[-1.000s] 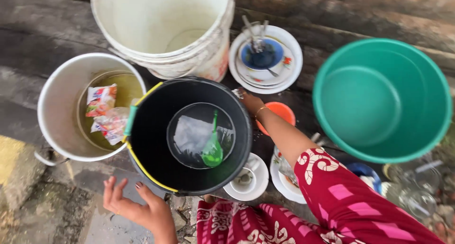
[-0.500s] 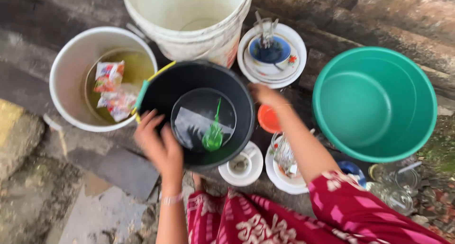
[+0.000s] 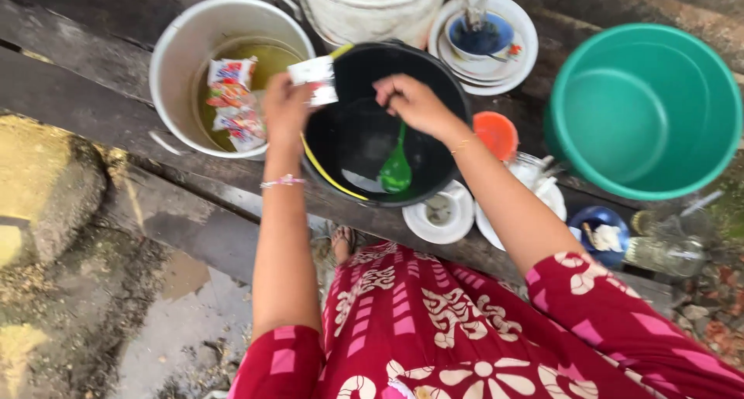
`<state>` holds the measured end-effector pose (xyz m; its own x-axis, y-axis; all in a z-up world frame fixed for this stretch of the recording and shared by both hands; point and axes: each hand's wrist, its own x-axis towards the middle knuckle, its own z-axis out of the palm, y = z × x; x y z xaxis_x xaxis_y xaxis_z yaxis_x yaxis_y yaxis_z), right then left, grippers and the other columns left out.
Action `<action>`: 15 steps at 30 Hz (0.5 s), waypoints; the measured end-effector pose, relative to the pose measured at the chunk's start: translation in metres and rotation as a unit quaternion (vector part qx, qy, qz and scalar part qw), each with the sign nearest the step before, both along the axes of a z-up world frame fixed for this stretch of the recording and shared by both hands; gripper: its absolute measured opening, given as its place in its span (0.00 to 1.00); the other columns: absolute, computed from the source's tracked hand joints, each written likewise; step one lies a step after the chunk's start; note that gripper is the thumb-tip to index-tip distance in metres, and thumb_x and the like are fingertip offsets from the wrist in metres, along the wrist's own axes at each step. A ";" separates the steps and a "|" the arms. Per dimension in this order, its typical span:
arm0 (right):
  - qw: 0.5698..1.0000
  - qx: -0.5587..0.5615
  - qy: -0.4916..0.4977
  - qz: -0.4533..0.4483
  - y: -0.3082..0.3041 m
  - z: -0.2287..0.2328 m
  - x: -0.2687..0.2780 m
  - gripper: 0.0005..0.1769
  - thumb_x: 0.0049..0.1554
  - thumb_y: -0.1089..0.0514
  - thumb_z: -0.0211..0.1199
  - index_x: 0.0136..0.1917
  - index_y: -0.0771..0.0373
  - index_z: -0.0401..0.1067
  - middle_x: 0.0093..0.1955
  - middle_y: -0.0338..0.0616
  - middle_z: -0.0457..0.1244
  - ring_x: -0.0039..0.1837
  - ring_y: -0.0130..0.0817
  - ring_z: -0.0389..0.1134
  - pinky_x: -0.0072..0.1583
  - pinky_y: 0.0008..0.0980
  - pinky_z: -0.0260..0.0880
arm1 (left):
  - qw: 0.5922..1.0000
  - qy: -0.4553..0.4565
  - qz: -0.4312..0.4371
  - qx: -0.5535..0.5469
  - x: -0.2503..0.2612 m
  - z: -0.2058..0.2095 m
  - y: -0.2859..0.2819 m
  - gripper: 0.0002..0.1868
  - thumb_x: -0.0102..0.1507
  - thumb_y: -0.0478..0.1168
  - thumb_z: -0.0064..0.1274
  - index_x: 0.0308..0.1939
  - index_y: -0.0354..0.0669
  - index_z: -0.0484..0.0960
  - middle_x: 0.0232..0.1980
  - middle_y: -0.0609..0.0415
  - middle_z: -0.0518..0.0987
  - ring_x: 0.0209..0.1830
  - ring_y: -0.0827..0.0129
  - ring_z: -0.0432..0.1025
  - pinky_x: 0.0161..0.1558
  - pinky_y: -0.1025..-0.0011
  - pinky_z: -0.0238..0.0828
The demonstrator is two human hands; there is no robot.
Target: Washing and rinsing a variety of plates, bowls, and utensils at an outdoor washing station.
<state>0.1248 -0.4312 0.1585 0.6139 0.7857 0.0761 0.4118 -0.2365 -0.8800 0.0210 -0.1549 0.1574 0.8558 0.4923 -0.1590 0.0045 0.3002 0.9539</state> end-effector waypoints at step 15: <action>0.663 -0.639 -0.339 0.192 0.000 -0.122 -0.026 0.15 0.56 0.54 0.60 0.55 0.49 0.80 0.71 0.33 0.61 0.73 0.38 0.59 0.64 0.45 0.65 | 0.794 -0.035 -0.132 0.592 -0.096 0.025 0.007 0.29 0.61 0.36 0.53 0.66 0.32 0.70 0.74 0.34 0.65 0.79 0.40 0.56 0.80 0.47 0.49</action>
